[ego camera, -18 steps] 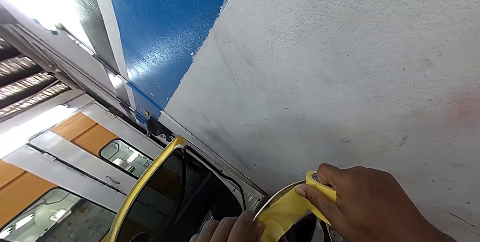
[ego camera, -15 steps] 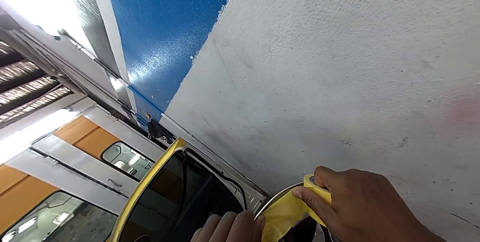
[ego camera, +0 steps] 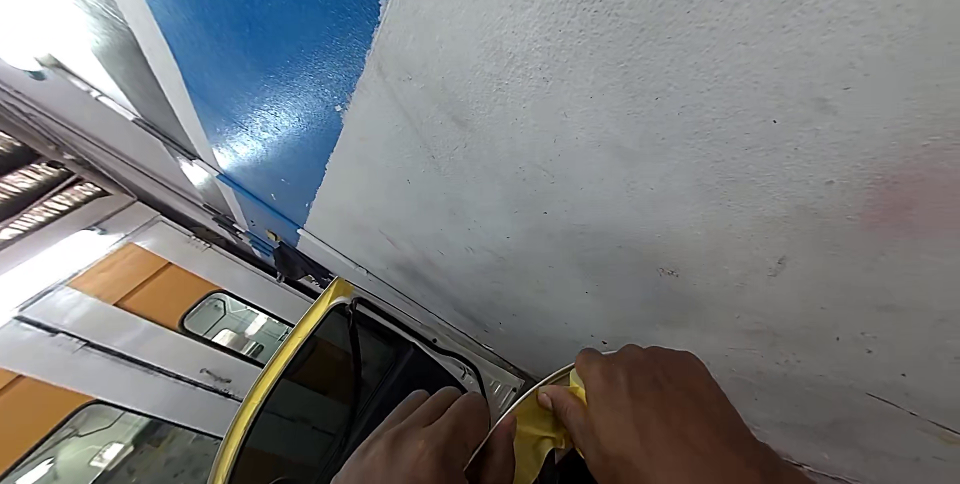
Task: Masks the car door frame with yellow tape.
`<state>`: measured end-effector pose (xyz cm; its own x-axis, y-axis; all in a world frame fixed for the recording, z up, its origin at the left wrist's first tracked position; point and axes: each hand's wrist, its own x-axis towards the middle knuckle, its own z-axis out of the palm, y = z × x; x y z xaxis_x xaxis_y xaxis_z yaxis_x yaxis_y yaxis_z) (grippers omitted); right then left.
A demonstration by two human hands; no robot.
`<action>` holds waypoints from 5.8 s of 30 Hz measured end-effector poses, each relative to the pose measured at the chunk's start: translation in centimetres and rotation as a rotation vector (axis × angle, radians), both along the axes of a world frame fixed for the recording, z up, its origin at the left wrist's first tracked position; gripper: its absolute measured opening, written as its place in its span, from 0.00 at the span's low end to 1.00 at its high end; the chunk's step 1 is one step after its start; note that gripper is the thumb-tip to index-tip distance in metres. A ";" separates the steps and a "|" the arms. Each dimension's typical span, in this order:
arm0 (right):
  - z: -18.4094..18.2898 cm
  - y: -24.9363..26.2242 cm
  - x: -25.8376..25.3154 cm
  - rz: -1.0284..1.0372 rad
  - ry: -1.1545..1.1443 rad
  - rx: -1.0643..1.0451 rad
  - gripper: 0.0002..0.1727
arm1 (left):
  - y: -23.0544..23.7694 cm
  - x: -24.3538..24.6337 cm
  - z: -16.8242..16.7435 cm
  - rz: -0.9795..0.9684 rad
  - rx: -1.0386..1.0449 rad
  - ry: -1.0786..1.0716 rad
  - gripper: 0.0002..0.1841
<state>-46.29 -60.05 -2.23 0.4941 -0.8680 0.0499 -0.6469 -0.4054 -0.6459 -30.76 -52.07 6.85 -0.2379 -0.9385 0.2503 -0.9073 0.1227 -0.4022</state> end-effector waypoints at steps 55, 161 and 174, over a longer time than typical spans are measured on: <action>-20.4 -9.7 -3.0 0.332 -0.788 0.050 0.32 | -14.5 -9.4 -6.9 0.692 0.866 -0.398 0.18; -35.5 -16.0 3.8 0.144 -0.633 0.677 0.33 | -20.0 -10.5 -26.9 0.713 0.403 -0.311 0.09; -49.8 -13.8 7.2 0.374 -1.431 0.276 0.19 | -16.9 -1.8 -30.7 -0.049 -0.103 -0.644 0.20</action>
<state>-39.05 -73.84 -51.99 0.3593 -0.7690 0.5288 0.6889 -0.1636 -0.7061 -32.54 -68.99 -23.84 -0.4123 -0.9015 0.1320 -0.4756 0.0894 -0.8751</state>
